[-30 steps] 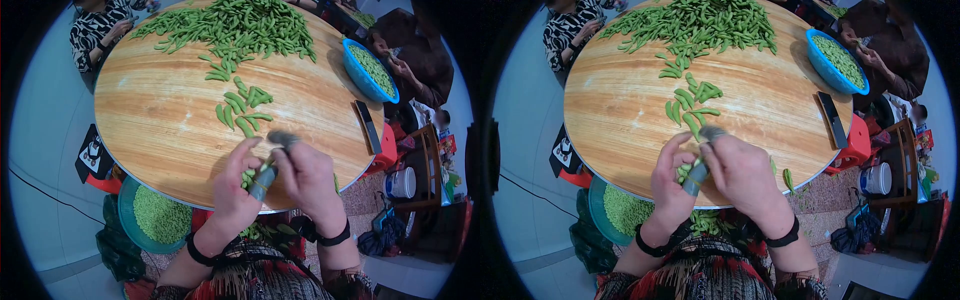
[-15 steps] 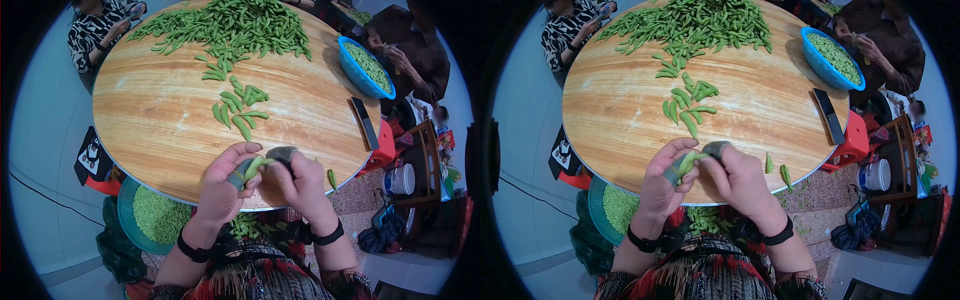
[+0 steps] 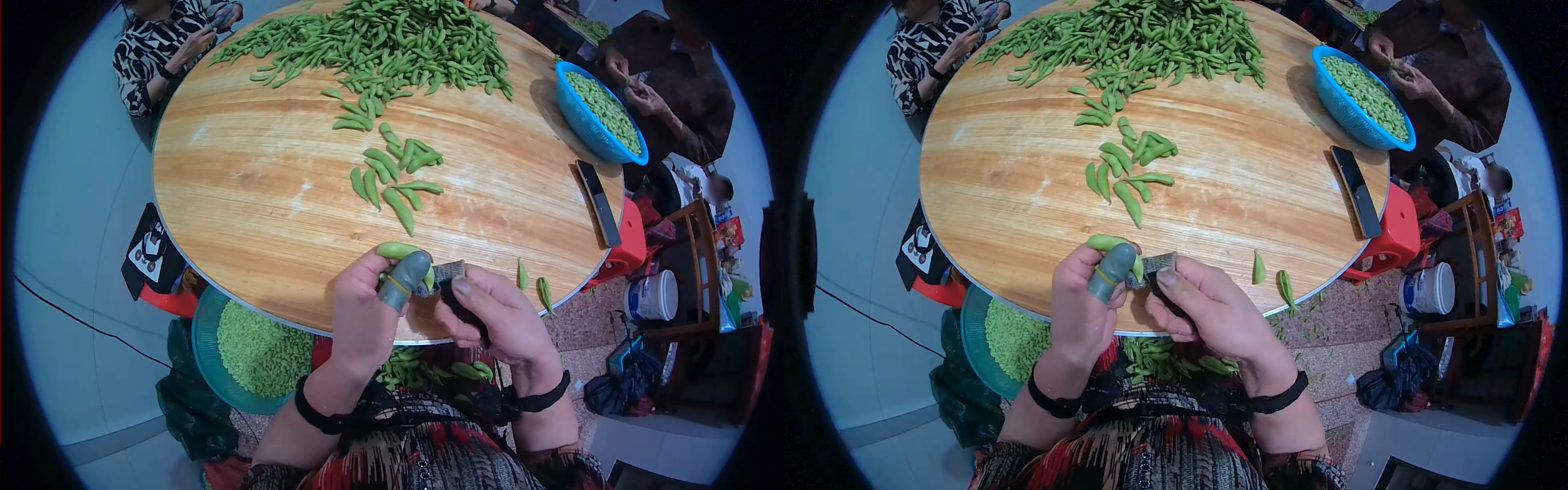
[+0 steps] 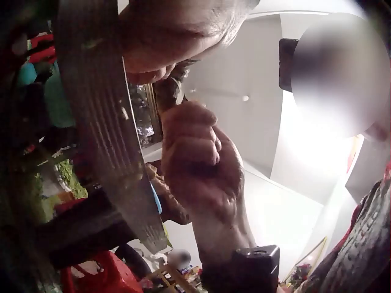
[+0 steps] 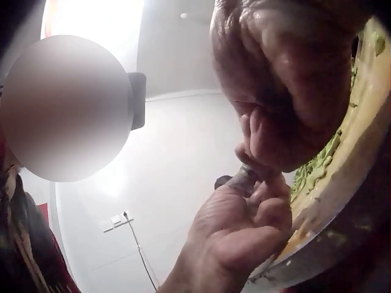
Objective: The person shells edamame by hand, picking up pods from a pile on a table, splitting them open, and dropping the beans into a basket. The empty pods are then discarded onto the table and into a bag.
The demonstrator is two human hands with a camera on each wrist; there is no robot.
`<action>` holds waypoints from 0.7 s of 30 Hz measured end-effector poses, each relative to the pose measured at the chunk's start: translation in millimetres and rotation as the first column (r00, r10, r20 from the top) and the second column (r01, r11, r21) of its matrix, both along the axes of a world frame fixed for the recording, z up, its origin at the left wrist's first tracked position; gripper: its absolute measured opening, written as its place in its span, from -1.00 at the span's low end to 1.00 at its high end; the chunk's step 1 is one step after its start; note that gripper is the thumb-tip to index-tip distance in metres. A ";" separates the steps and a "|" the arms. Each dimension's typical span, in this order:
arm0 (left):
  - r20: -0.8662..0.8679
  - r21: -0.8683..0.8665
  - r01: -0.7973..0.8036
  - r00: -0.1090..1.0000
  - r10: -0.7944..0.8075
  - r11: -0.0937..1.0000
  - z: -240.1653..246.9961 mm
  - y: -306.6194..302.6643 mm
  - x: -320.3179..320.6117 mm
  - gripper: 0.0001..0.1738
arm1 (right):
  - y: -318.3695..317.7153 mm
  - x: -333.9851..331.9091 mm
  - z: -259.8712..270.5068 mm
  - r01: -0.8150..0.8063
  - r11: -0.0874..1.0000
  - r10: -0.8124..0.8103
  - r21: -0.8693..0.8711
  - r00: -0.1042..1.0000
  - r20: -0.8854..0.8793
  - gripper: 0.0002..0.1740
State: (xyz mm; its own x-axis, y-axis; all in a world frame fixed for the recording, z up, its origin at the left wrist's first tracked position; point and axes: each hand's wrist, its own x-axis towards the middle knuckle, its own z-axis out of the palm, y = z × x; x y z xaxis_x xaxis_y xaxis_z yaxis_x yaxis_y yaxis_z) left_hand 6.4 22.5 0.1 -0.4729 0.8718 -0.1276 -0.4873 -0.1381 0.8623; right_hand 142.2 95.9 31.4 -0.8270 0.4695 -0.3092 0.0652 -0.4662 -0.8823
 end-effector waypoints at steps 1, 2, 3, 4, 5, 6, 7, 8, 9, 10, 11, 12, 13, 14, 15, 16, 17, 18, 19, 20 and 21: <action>-0.126 -0.001 -0.020 0.992 0.019 1.000 -1.7 -0.1 1.2 -0.87 | 0.1 -0.7 -4.5 0.018 1.000 -0.018 -0.012 1.000 -0.019 -0.76; -0.125 0.000 -0.019 0.992 0.019 1.000 -3.4 -0.6 2.0 -0.87 | -0.2 -1.8 -7.1 0.035 0.999 -0.036 -0.023 0.999 -0.040 -0.78; -0.250 -0.022 -0.030 0.968 0.023 0.999 -5.3 -1.0 2.7 -0.88 | -1.0 -3.2 -5.4 0.034 0.999 -0.035 -0.022 0.999 -0.040 -0.78; -0.371 -0.043 -0.043 0.928 0.024 0.998 -7.6 -1.5 3.2 -0.89 | -2.5 -4.5 -2.1 0.051 0.996 -0.053 -0.077 0.998 -0.026 -0.79; -0.372 -0.043 -0.043 0.928 0.024 0.998 -11.3 -3.0 1.2 -0.89 | -3.5 -5.1 -0.1 0.069 0.989 -0.071 -0.131 0.997 -0.011 -0.80; -0.307 0.031 0.047 0.951 -0.035 0.998 -15.7 -5.3 -2.9 -0.89 | -4.4 -4.5 0.3 0.069 0.989 -0.071 -0.132 0.997 -0.011 -0.80; -0.246 0.111 0.131 0.964 -0.100 0.985 -17.7 -6.4 -5.2 -0.88 | -5.1 -3.4 0.7 0.053 0.956 -0.066 -0.288 0.997 -0.036 -0.81; -0.246 0.110 0.131 0.964 -0.101 0.985 -17.4 -6.3 -4.9 -0.88 | -5.4 -2.5 0.6 0.032 0.899 -0.065 -0.438 0.996 -0.062 -0.81; -0.195 0.209 0.158 0.974 -0.118 0.965 -17.0 -6.4 -3.8 -0.87 | -5.5 -1.5 0.0 0.033 0.898 -0.067 -0.439 0.996 -0.061 -0.81; -0.145 0.307 0.177 0.980 -0.138 0.935 -16.2 -6.4 -2.9 -0.86 | -5.4 -0.9 -0.6 0.022 0.896 -0.064 -0.443 0.995 -0.080 -0.82; -0.144 0.307 0.176 0.980 -0.137 0.935 -13.4 -6.3 -1.4 -0.86 | -5.4 -0.8 -1.4 0.009 0.895 -0.060 -0.447 0.993 -0.100 -0.83; -0.135 0.249 0.114 0.987 -0.082 0.962 -9.3 -5.9 0.7 -0.84 | -5.6 -2.8 -4.8 0.009 0.895 -0.060 -0.447 0.993 -0.100 -0.83; -0.130 0.189 0.050 0.991 -0.026 0.981 -6.8 -5.1 2.5 -0.81 | -6.1 -7.2 -10.3 0.105 0.991 -0.111 -0.085 0.992 -0.063 -0.83; -0.130 0.191 0.051 0.991 -0.026 0.980 -6.7 -3.5 3.8 -0.81 | -7.6 -11.6 -13.0 0.179 0.939 -0.172 0.294 0.984 -0.049 -0.83; -0.200 0.097 0.004 0.980 0.016 0.995 -7.2 -1.6 4.8 -0.79 | -11.0 -16.5 -9.5 0.246 0.757 -0.296 0.605 0.955 -0.019 -0.83; -0.271 0.004 -0.051 0.961 0.051 0.999 -8.1 -0.7 5.2 -0.78 | -10.4 -17.3 -10.6 0.246 0.756 -0.296 0.607 0.955 -0.019 -0.83; -0.271 0.007 -0.051 0.961 0.051 0.999 -8.7 -0.8 4.7 -0.78 | -8.6 -18.7 -13.0 0.255 0.777 -0.312 0.575 0.950 0.001 -0.83; -0.172 0.014 -0.047 0.984 0.049 0.999 -9.4 -1.2 4.3 -0.80 | -7.0 -19.9 -14.1 0.264 0.798 -0.328 0.542 0.944 0.023 -0.82; -0.069 0.021 -0.044 0.997 0.045 0.999 -10.0 -1.4 4.1 -0.82 | -6.4 -21.3 -13.0 0.263 0.797 -0.328 0.543 0.944 0.025 -0.82; -0.067 0.022 -0.045 0.997 0.046 0.999 -10.5 -1.2 3.9 -0.82 | -6.0 -22.8 -11.5 0.264 0.828 -0.325 0.494 0.945 0.041 -0.82; -0.048 0.020 -0.082 0.995 0.083 0.996 -11.1 -1.1 3.3 -0.84 | -5.5 -24.5 -10.5 0.263 0.857 -0.320 0.443 0.946 0.058 -0.82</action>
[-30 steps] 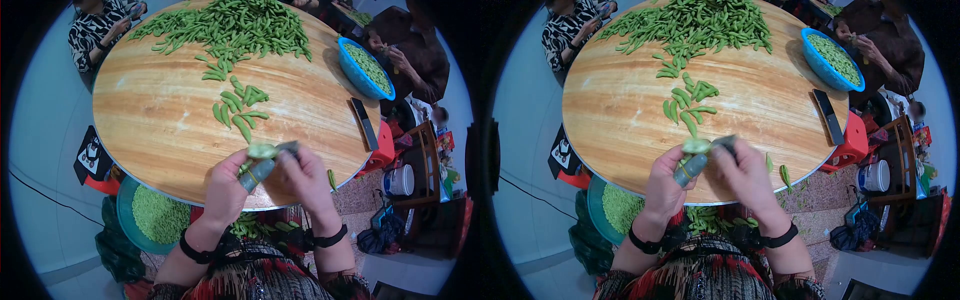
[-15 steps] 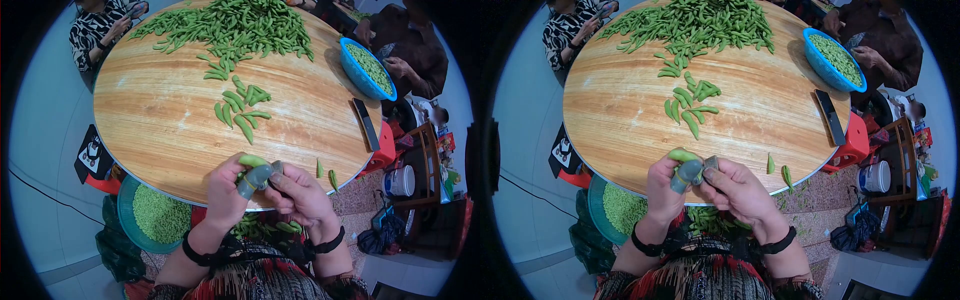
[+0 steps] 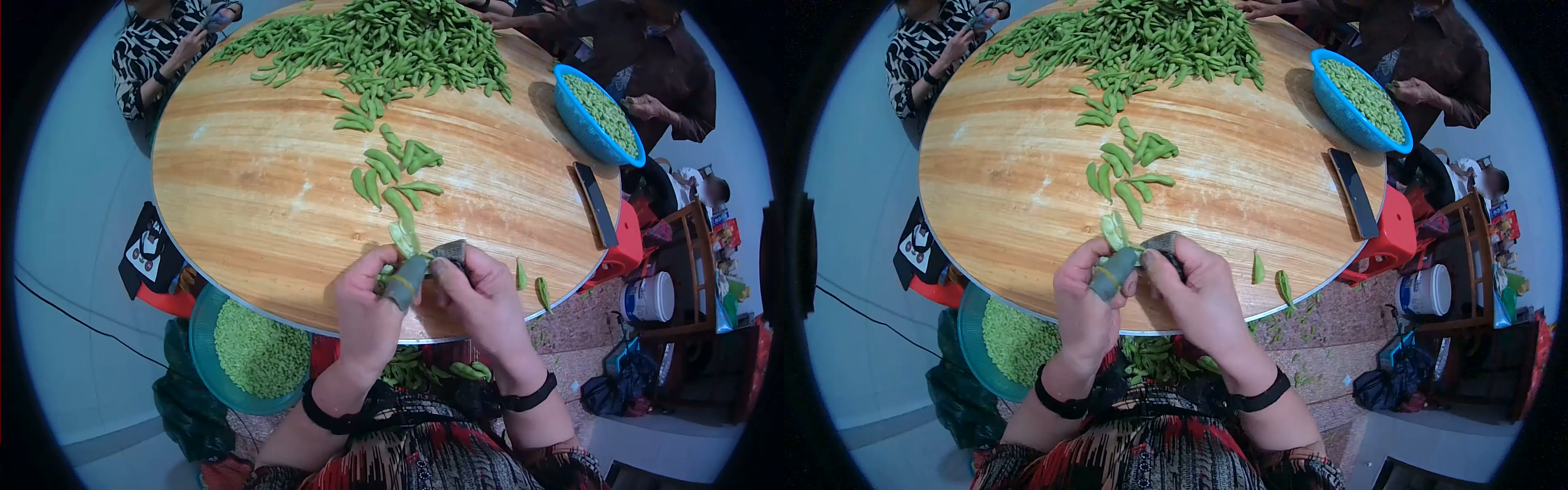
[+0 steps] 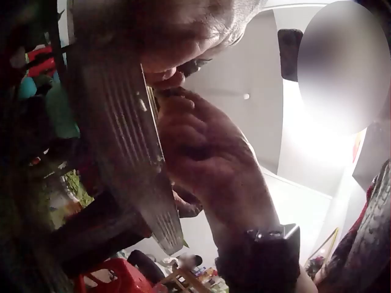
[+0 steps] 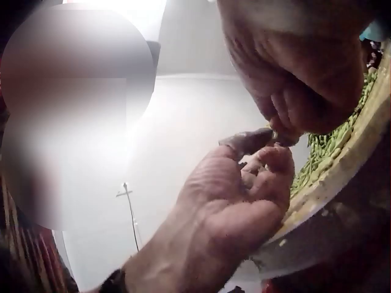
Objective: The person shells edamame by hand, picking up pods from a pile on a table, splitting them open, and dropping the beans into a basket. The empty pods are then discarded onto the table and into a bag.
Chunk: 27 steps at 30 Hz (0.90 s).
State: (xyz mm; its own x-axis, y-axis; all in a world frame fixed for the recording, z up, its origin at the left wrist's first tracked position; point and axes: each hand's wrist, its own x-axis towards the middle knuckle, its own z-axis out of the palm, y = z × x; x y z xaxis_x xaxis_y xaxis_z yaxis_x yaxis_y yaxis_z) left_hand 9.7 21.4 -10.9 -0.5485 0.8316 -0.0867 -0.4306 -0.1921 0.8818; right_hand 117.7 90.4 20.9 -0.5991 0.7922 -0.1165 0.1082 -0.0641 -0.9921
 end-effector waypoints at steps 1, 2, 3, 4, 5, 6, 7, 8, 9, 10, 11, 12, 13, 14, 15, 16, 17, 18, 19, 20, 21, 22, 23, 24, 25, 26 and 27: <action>0.018 -0.001 -0.037 0.999 0.037 0.999 -0.1 0.3 -1.1 -0.85 | 1.7 -1.4 -0.5 -0.002 1.000 0.002 0.001 1.000 0.002 -0.82; 0.020 0.000 -0.038 0.999 0.038 0.999 1.4 0.7 -3.4 -0.85 | 5.0 -2.1 -1.7 -0.095 0.979 0.089 0.179 0.995 0.043 -0.82; 0.076 0.006 -0.042 0.996 0.041 0.999 4.2 1.1 -7.0 -0.85 | 9.6 -3.0 -1.5 -0.189 0.918 0.165 0.348 0.981 0.097 -0.81; 0.132 0.013 -0.045 0.990 0.043 0.999 5.5 0.7 -10.4 -0.83 | 18.7 -3.0 12.7 -0.249 0.900 0.154 0.359 0.950 0.273 -0.80; 0.135 0.015 -0.046 0.990 0.043 0.999 4.3 -0.2 -13.1 -0.83 | 31.3 -5.7 28.0 -0.310 0.881 0.135 0.357 0.888 0.440 -0.78; 0.157 0.057 0.014 0.987 -0.023 0.998 1.9 -1.1 -15.7 -0.84 | 46.9 -13.1 24.1 -0.270 0.770 0.005 0.578 0.908 0.418 -0.76; 0.175 0.102 0.074 0.980 -0.091 0.992 0.0 -2.0 -17.8 -0.85 | 60.8 -20.2 19.8 -0.269 0.769 0.003 0.580 0.909 0.417 -0.76; 0.172 0.106 0.076 0.981 -0.094 0.991 -1.9 -3.6 -18.8 -0.85 | 73.9 -27.0 15.8 -0.302 0.666 -0.110 0.682 0.864 0.491 -0.76; 0.040 0.027 0.215 0.976 -0.216 0.976 -4.3 -6.3 -18.5 -0.83 | 82.9 -31.2 11.9 -0.348 0.549 -0.233 0.759 0.809 0.540 -0.76; -0.080 -0.070 0.335 0.937 -0.340 0.939 -5.6 -9.2 -17.6 -0.81 | 88.3 -33.2 6.6 -0.348 0.547 -0.235 0.762 0.809 0.539 -0.76; -0.081 -0.067 0.336 0.936 -0.341 0.939 -3.1 -12.2 -17.5 -0.81 | 92.6 -34.8 1.6 -0.410 0.511 -0.239 0.756 0.777 0.583 -0.77; -0.188 -0.109 0.442 0.870 -0.455 0.890 2.5 -15.4 -18.4 -0.78 | 94.7 -36.7 0.3 -0.470 0.474 -0.246 0.745 0.742 0.624 -0.77; -0.283 -0.165 0.531 0.782 -0.556 0.831 7.8 -18.0 -19.5 -0.75 | 95.0 -35.3 1.4 -0.473 0.470 -0.245 0.745 0.741 0.625 -0.77; -0.221 -0.190 0.471 0.834 -0.505 0.861 12.0 -19.9 -19.2 -0.64 | 93.1 -30.0 2.7 -0.427 0.520 -0.175 0.740 0.794 0.582 -0.77; -0.217 -0.191 0.468 0.837 -0.502 0.863 13.7 -20.5 -20.9 -0.64 | 89.3 -24.5 4.1 -0.381 0.572 -0.109 0.726 0.842 0.528 -0.77; -0.031 -0.111 0.379 0.922 -0.385 0.919 15.3 -19.0 -23.7 -0.62 | 81.4 -18.5 8.9 -0.386 0.572 -0.105 0.724 0.841 0.531 -0.77; 0.163 -0.051 0.271 0.952 -0.259 0.961 17.1 -16.9 -26.4 -0.60 | 69.9 -10.9 16.8 -0.322 0.875 0.140 0.362 0.884 0.446 -0.78; 0.242 -0.002 0.284 0.930 -0.275 0.959 19.3 -13.9 -29.1 -0.55 | 58.9 -4.5 23.1 -0.287 0.952 0.305 -0.106 0.920 0.248 -0.78; 0.243 -0.002 0.284 0.930 -0.275 0.959 20.8 -12.4 -30.8 -0.55 | 49.0 0.0 26.4 -0.287 0.952 0.305 -0.106 0.919 0.248 -0.78; 0.341 0.057 0.321 0.884 -0.321 0.945 22.2 -11.5 -32.4 -0.57 | 39.4 3.7 28.8 -0.348 0.900 0.392 -0.264 0.909 0.140 -0.78; 0.432 0.119 0.350 0.824 -0.366 0.929 22.7 -11.3 -33.0 -0.60 | 31.0 6.5 30.5 -0.412 0.816 0.457 -0.406 0.889 0.018 -0.76; 0.432 0.118 0.350 0.824 -0.365 0.929 20.9 -11.2 -32.0 -0.60 | 23.4 7.9 31.8 -0.412 0.815 0.458 -0.407 0.889 0.017 -0.76; 0.426 0.143 0.298 0.842 -0.330 0.944 17.4 -11.0 -30.0 -0.67 | 16.3 8.4 32.4 -0.413 0.855 0.441 -0.313 0.897 0.024 -0.76; 0.420 0.169 0.245 0.859 -0.294 0.955 15.1 -11.1 -28.5 -0.75 | 10.9 9.0 33.2 -0.409 0.887 0.424 -0.216 0.905 0.030 -0.75; 0.420 0.167 0.244 0.859 -0.293 0.955 14.8 -11.4 -27.7 -0.75 | 7.0 10.1 34.3 -0.409 0.886 0.425 -0.218 0.905 0.029 -0.75; 0.367 0.167 0.203 0.895 -0.252 0.965 14.9 -11.3 -27.3 -0.82 | 4.1 10.9 35.8 -0.397 0.884 0.410 -0.246 0.912 0.004 -0.75; 0.312 0.170 0.162 0.927 -0.209 0.972 14.9 -11.1 -26.8 -0.89 | 2.7 11.2 36.5 -0.385 0.882 0.395 -0.273 0.919 -0.021 -0.75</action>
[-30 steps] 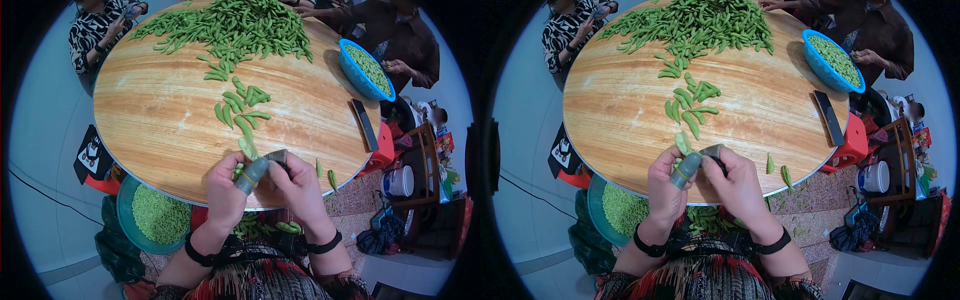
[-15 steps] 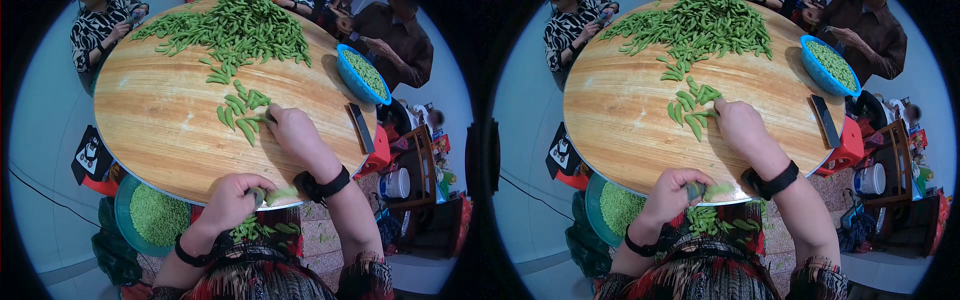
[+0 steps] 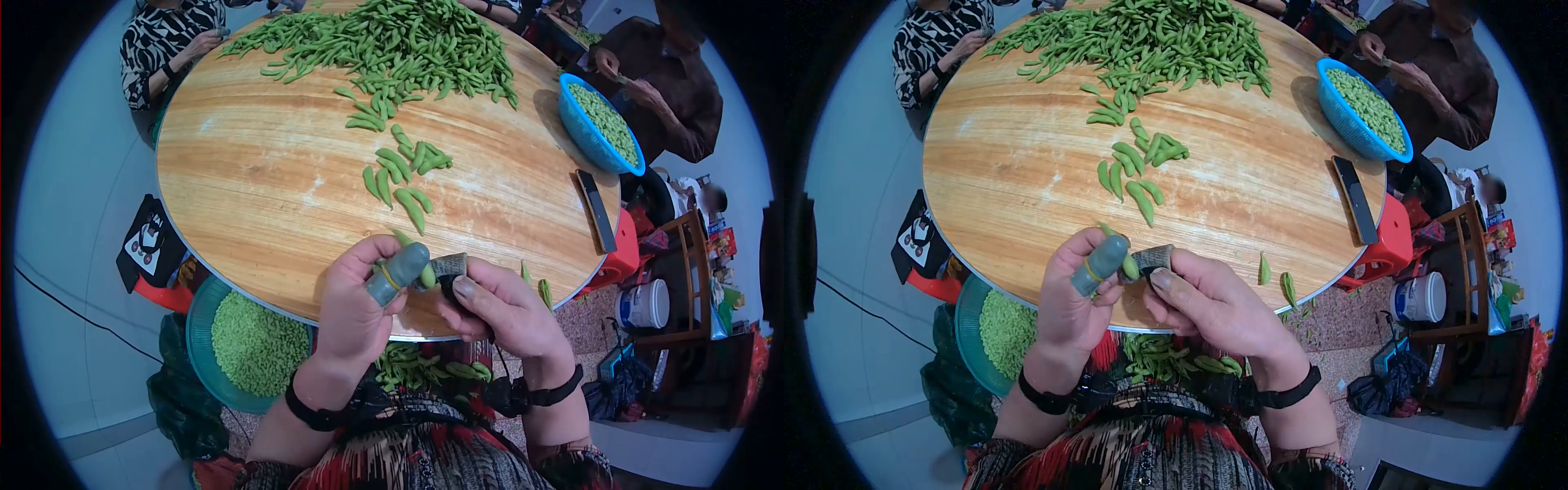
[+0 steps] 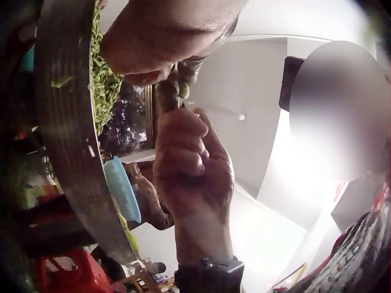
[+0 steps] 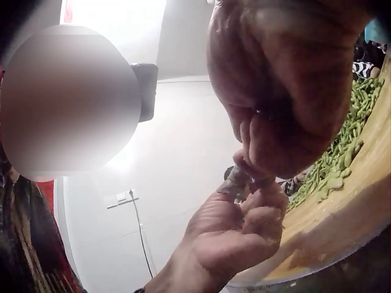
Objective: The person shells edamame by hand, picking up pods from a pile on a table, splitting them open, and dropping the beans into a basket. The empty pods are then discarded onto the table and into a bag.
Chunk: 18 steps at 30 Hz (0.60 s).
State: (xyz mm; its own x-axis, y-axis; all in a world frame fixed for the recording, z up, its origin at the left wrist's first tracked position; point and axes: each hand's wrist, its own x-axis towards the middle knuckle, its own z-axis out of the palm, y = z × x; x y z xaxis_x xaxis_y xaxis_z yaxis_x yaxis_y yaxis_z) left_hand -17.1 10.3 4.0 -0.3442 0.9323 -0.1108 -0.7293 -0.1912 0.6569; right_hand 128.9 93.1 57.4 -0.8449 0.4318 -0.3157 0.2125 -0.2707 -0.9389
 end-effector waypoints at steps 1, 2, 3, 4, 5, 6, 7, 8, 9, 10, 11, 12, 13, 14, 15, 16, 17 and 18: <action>-0.001 0.000 -0.001 1.000 0.001 1.000 -0.6 -0.1 1.4 -0.89 | -0.4 0.2 -0.5 -0.001 1.000 0.001 0.000 1.000 -0.001 -0.75; -0.084 -0.035 -0.058 0.995 0.054 0.998 -1.7 -0.1 3.4 -0.91 | -0.5 0.4 -1.3 -0.003 1.000 0.003 -0.016 1.000 -0.010 -0.75; -0.168 -0.066 -0.117 0.980 0.105 0.991 -2.1 0.4 5.3 -0.91 | -0.6 0.4 -1.8 -0.006 0.999 0.005 -0.033 1.000 -0.019 -0.75; -0.169 -0.066 -0.117 0.980 0.105 0.991 0.4 1.4 8.1 -0.91 | -1.3 0.4 -2.0 -0.006 0.999 0.005 -0.033 1.000 -0.019 -0.75; -0.256 -0.057 -0.168 0.955 0.149 0.984 4.6 2.5 11.7 -0.90 | -2.1 0.4 -2.3 0.012 0.997 -0.012 0.081 1.000 0.005 -0.75; -0.340 -0.042 -0.217 0.921 0.191 0.975 7.0 3.1 13.5 -0.89 | -3.2 0.3 -2.7 0.026 0.980 -0.032 0.195 0.999 0.027 -0.74; -0.340 -0.042 -0.217 0.921 0.191 0.975 6.9 2.8 13.6 -0.89 | -6.2 -0.7 -5.6 0.026 0.980 -0.032 0.195 0.999 0.027 -0.74; -0.435 -0.046 -0.184 0.889 0.147 0.982 6.8 2.2 13.3 -0.89 | -10.4 -2.5 -10.5 0.080 0.972 -0.080 0.219 0.997 -0.010 -0.75; -0.524 -0.052 -0.151 0.846 0.102 0.987 6.6 1.8 12.9 -0.90 | -12.5 -3.3 -13.3 0.135 0.961 -0.127 0.241 0.991 -0.048 -0.75; -0.523 -0.053 -0.151 0.846 0.101 0.987 4.0 2.5 11.4 -0.90 | -12.2 -2.1 -12.8 0.135 0.961 -0.127 0.241 0.991 -0.048 -0.75; -0.513 0.046 -0.077 0.854 0.090 0.996 -0.5 3.6 8.9 -0.90 | -11.5 -0.1 -11.6 0.127 0.987 -0.127 0.093 0.992 -0.009 -0.75; -0.505 0.145 -0.004 0.860 0.077 0.989 -3.1 3.7 6.6 -0.91 | -10.7 1.4 -10.8 0.123 0.991 -0.121 -0.057 0.992 0.028 -0.76; -0.505 0.144 -0.003 0.860 0.076 0.990 -2.6 2.0 4.6 -0.91 | -10.1 2.4 -10.6 0.123 0.991 -0.122 -0.059 0.992 0.028 -0.76; -0.379 0.107 0.072 0.925 -0.026 0.992 -0.9 -0.4 2.8 -0.89 | -9.5 3.4 -10.4 0.116 0.967 -0.121 -0.225 0.993 -0.007 -0.77; -0.243 0.082 0.149 0.962 -0.126 0.985 0.9 -2.1 2.1 -0.88 | -9.1 3.6 -10.4 0.100 0.918 -0.125 -0.385 0.991 -0.042 -0.79; -0.243 0.081 0.149 0.962 -0.126 0.985 2.7 -2.4 4.6 -0.88 | -9.4 3.2 -11.6 0.099 0.917 -0.126 -0.386 0.991 -0.043 -0.79; -0.374 0.023 0.070 0.926 -0.057 0.997 4.7 -1.8 9.3 -0.86 | -10.0 2.1 -14.1 0.130 0.966 -0.141 -0.223 0.989 -0.034 -0.79; -0.500 -0.022 -0.017 0.866 0.004 1.000 5.9 -0.5 12.9 -0.84 | -10.5 1.0 -17.2 0.155 0.987 -0.157 -0.051 0.987 -0.027 -0.80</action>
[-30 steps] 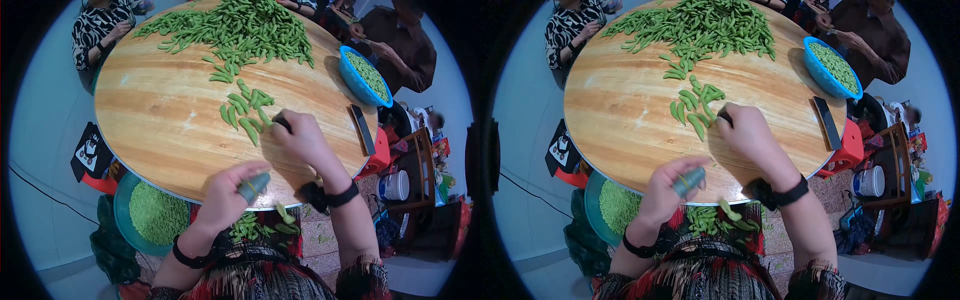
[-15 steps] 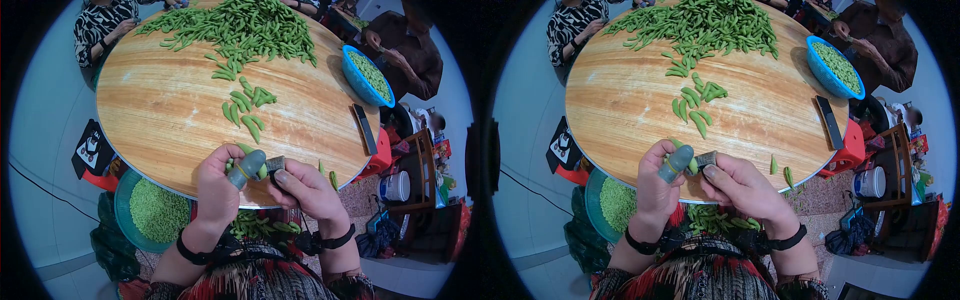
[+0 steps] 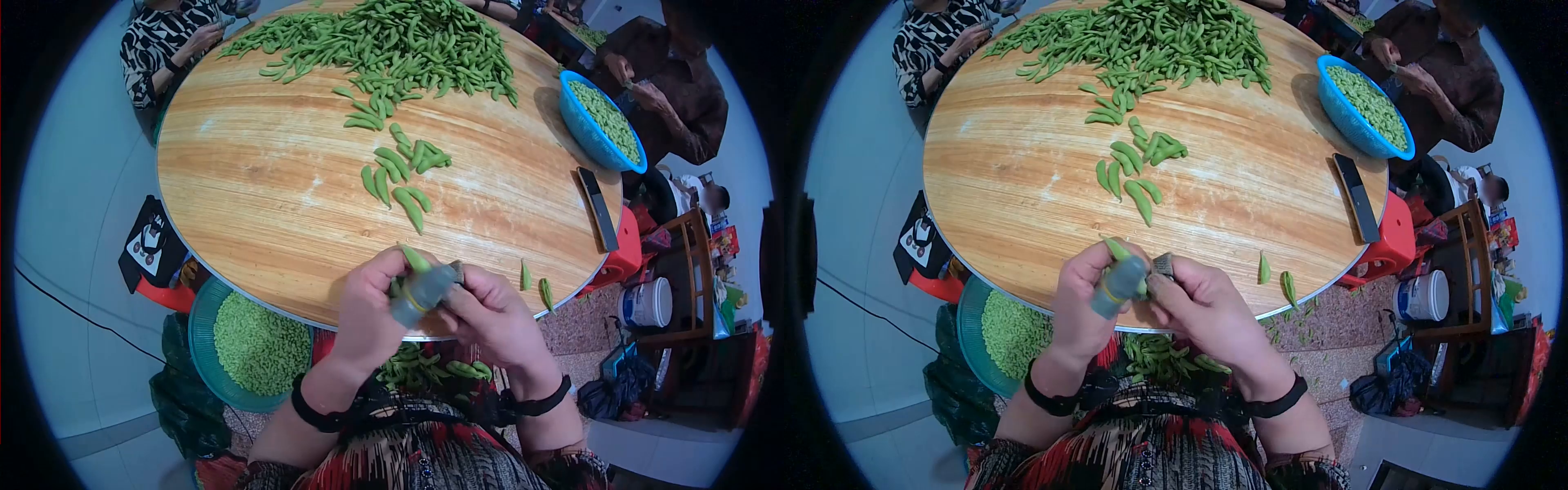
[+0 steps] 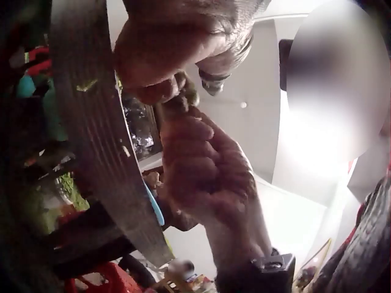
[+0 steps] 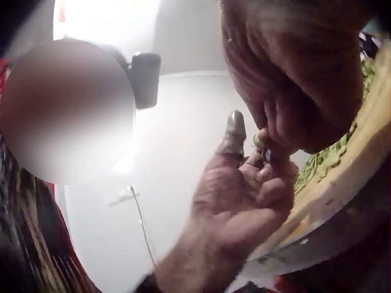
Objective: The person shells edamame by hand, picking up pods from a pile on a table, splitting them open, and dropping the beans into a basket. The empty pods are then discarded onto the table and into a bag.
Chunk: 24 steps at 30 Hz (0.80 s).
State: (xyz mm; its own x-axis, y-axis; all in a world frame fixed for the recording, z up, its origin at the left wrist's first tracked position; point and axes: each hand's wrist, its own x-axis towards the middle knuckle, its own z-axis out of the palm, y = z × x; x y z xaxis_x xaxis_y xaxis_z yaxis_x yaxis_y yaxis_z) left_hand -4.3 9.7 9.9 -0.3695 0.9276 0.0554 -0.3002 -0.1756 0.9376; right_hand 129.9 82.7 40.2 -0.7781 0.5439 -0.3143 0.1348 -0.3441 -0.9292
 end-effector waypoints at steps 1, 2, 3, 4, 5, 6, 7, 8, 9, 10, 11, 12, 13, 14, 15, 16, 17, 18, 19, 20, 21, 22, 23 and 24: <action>-0.001 0.000 -0.001 1.000 0.001 1.000 -2.4 2.2 2.1 -0.84 | 0.6 -1.2 -8.5 -0.001 1.000 0.001 0.000 1.000 -0.001 -0.80; -0.185 -0.008 -0.101 0.978 0.097 0.995 -7.5 4.9 4.0 -0.80 | 1.9 -2.2 -21.0 0.044 0.949 -0.054 0.311 0.998 0.024 -0.80; -0.362 0.002 -0.198 0.913 0.186 0.980 -10.4 6.3 4.8 -0.76 | 2.2 -4.4 -24.8 0.074 0.803 -0.114 0.592 0.993 0.030 -0.80; -0.362 0.001 -0.199 0.913 0.186 0.980 -10.7 5.8 4.8 -0.76 | 3.4 -3.9 -22.7 0.074 0.803 -0.113 0.591 0.993 0.030 -0.80; -0.269 -0.041 -0.165 0.952 0.149 0.985 -10.7 5.0 4.3 -0.71 | 5.9 -4.6 -16.3 0.087 0.897 -0.118 0.434 0.992 0.046 -0.80; -0.172 -0.079 -0.127 0.979 0.112 0.989 -10.7 4.1 3.5 -0.66 | 8.1 -5.0 -12.2 0.100 0.960 -0.120 0.263 0.991 0.062 -0.80; -0.173 -0.080 -0.126 0.979 0.111 0.989 -10.1 3.1 1.5 -0.66 | 10.5 -2.6 -12.5 0.101 0.960 -0.121 0.261 0.991 0.062 -0.80; -0.123 -0.094 -0.074 0.990 0.062 0.993 -9.3 2.1 -1.5 -0.62 | 13.7 0.7 -13.4 0.046 0.968 -0.073 0.247 0.992 0.102 -0.81; -0.073 -0.106 -0.023 0.997 0.015 0.994 -9.0 1.5 -3.8 -0.58 | 16.1 1.5 -14.7 -0.010 0.973 -0.023 0.229 0.990 0.141 -0.81; -0.073 -0.107 -0.024 0.997 0.016 0.994 -10.8 2.2 -5.4 -0.58 | 18.1 -1.0 -16.7 -0.011 0.974 -0.022 0.228 0.990 0.141 -0.81; -0.286 -0.059 -0.064 0.957 0.044 0.996 -14.4 3.4 -6.2 -0.55 | 20.5 -3.9 -18.7 0.133 0.905 -0.166 0.404 0.985 0.050 -0.84; -0.482 -0.003 -0.092 0.873 0.079 0.996 -16.8 4.2 -5.7 -0.52 | 23.0 -5.6 -19.2 0.275 0.786 -0.289 0.553 0.955 -0.064 -0.84; -0.479 -0.005 -0.091 0.874 0.078 0.996 -16.9 3.6 -4.2 -0.52 | 21.5 -5.3 -3.4 0.273 0.866 -0.281 0.419 0.959 -0.044 -0.77; -0.525 -0.005 -0.073 0.849 0.059 0.997 -15.8 2.0 -2.4 -0.48 | 21.1 -5.8 -5.4 0.274 0.866 -0.283 0.419 0.958 -0.042 -0.77; -0.571 -0.005 -0.054 0.820 0.042 0.999 -14.1 0.7 -1.3 -0.44 | 20.4 -7.7 -9.3 0.210 0.861 -0.210 0.463 0.976 -0.053 -0.75; -0.571 -0.004 -0.051 0.820 0.040 0.999 -10.6 -0.4 -1.4 -0.44 | 19.4 -10.1 -11.5 0.148 0.848 -0.136 0.508 0.989 -0.061 -0.73; -0.572 0.020 -0.029 0.819 0.035 0.999 -5.6 -2.0 -2.2 -0.39 | 16.2 -12.2 -11.1 0.162 0.874 -0.134 0.458 0.987 -0.094 -0.78; -0.572 0.044 -0.008 0.820 0.032 0.999 -1.5 -3.9 -3.5 -0.33 | 13.9 -13.3 -8.3 0.161 0.874 -0.133 0.459 0.987 -0.093 -0.78; -0.570 0.042 -0.013 0.821 0.035 0.999 1.6 -5.9 -5.0 -0.33 | 11.7 -14.6 -4.7 0.154 0.863 -0.131 0.482 0.988 -0.083 -0.79; -0.591 0.017 0.008 0.806 0.004 1.000 4.1 -7.9 -7.0 -0.36 | 9.0 -15.8 -3.9 0.150 0.852 -0.131 0.502 0.989 -0.074 -0.81; -0.613 -0.008 0.030 0.790 -0.029 1.000 5.1 -8.9 -8.8 -0.39 | 5.9 -17.1 -7.6 0.150 0.853 -0.131 0.500 0.989 -0.074 -0.81; -0.613 -0.008 0.030 0.790 -0.029 1.000 3.7 -8.3 -10.6 -0.39 | 3.3 -18.3 -12.7 0.215 0.876 -0.174 0.433 0.976 -0.132 -0.82; -0.715 0.081 0.061 0.699 0.015 0.995 0.5 -6.8 -12.7 -0.40 | 2.3 -18.9 -15.0 0.275 0.891 -0.221 0.361 0.957 -0.186 -0.82; -0.800 0.165 0.105 0.596 0.071 0.981 -3.1 -5.9 -14.4 -0.41 | 2.3 -18.2 -12.5 0.277 0.890 -0.222 0.362 0.957 -0.187 -0.82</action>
